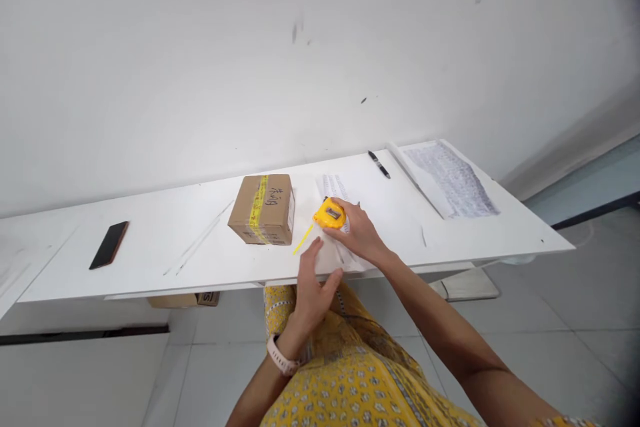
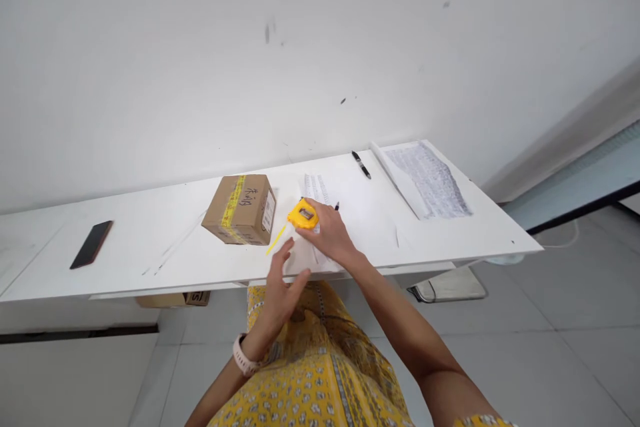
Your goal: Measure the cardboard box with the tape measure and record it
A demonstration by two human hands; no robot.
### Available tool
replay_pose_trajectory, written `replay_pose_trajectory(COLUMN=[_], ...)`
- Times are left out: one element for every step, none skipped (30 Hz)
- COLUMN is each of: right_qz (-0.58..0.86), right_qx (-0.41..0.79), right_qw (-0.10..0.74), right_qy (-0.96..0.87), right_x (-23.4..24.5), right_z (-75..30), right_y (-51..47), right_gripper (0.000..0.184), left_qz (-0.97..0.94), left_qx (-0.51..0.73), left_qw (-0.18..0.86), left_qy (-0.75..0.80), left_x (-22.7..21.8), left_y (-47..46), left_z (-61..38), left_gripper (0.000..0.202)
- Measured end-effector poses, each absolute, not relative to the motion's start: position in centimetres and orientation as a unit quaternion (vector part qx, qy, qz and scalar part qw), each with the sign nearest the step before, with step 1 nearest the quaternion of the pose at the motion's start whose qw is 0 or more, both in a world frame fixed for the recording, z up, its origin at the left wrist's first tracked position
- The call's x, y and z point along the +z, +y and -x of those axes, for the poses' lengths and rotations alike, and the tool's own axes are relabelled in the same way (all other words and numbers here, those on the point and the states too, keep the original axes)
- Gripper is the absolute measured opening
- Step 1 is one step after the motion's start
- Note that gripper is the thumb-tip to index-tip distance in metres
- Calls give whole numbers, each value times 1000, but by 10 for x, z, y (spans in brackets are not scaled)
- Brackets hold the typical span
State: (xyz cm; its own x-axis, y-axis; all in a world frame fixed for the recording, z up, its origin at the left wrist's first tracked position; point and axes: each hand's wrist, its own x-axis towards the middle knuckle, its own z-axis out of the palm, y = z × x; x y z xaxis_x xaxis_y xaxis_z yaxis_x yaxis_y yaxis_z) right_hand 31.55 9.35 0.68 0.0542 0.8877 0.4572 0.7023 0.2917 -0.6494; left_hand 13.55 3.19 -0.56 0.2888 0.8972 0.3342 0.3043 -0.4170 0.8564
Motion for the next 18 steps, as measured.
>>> replay_pose_trajectory(right_qz=[563, 544, 525, 508, 493, 481, 471, 463, 454, 441, 426, 412, 404, 403, 405, 410, 413, 414], right_qx=[121, 124, 115, 97, 74, 51, 34, 28, 34, 53, 84, 126, 175, 222, 263, 294, 314, 327], right_qw=[449, 463, 478, 491, 503, 512, 516, 514, 507, 498, 489, 484, 483, 486, 490, 492, 491, 486], right_qy=[-683, -689, -695, -701, -706, -709, -714, -722, -732, -745, -756, -761, -757, -743, -726, -710, -700, -697], right_x=[16, 24, 31, 38, 42, 45, 48, 50, 52, 55, 59, 64, 69, 74, 79, 84, 87, 90], right_z=[-308, -300, -291, -282, -273, -265, -257, -251, -245, -241, -239, -238, -237, -238, -239, -239, -239, -239], right_y=[84, 75, 67, 60, 54, 50, 45, 41, 37, 33, 29, 26, 25, 25, 27, 30, 34, 38], right_gripper=[68, 72, 73, 73, 71, 69, 66, 62, 59, 56, 54, 53, 51, 47, 42, 37, 33, 29], left_qz=[-679, -637, -600, -568, -540, -513, -489, -466, -447, -430, -417, -407, -401, -398, -397, -399, -401, -403], left_qx=[465, 495, 520, 538, 553, 564, 574, 583, 589, 593, 592, 588, 581, 573, 565, 556, 547, 538], left_qw=[383, 420, 454, 484, 508, 526, 538, 543, 544, 543, 543, 545, 550, 559, 570, 583, 595, 607], left_qy=[420, 415, 404, 391, 380, 376, 378, 385, 396, 411, 425, 437, 445, 447, 445, 438, 431, 425], left_x=[4, 14, 22, 30, 36, 41, 44, 47, 49, 51, 52, 53, 55, 56, 58, 59, 61, 62], left_y=[31, 30, 29, 29, 29, 28, 28, 27, 26, 26, 25, 24, 23, 22, 20, 19, 17, 15], left_z=[-130, -126, -123, -122, -121, -120, -119, -117, -115, -111, -106, -100, -94, -88, -82, -77, -73, -69], left_gripper=[57, 58, 60, 62, 66, 70, 75, 79, 82, 83, 80, 76, 72, 69, 67, 67, 67, 67])
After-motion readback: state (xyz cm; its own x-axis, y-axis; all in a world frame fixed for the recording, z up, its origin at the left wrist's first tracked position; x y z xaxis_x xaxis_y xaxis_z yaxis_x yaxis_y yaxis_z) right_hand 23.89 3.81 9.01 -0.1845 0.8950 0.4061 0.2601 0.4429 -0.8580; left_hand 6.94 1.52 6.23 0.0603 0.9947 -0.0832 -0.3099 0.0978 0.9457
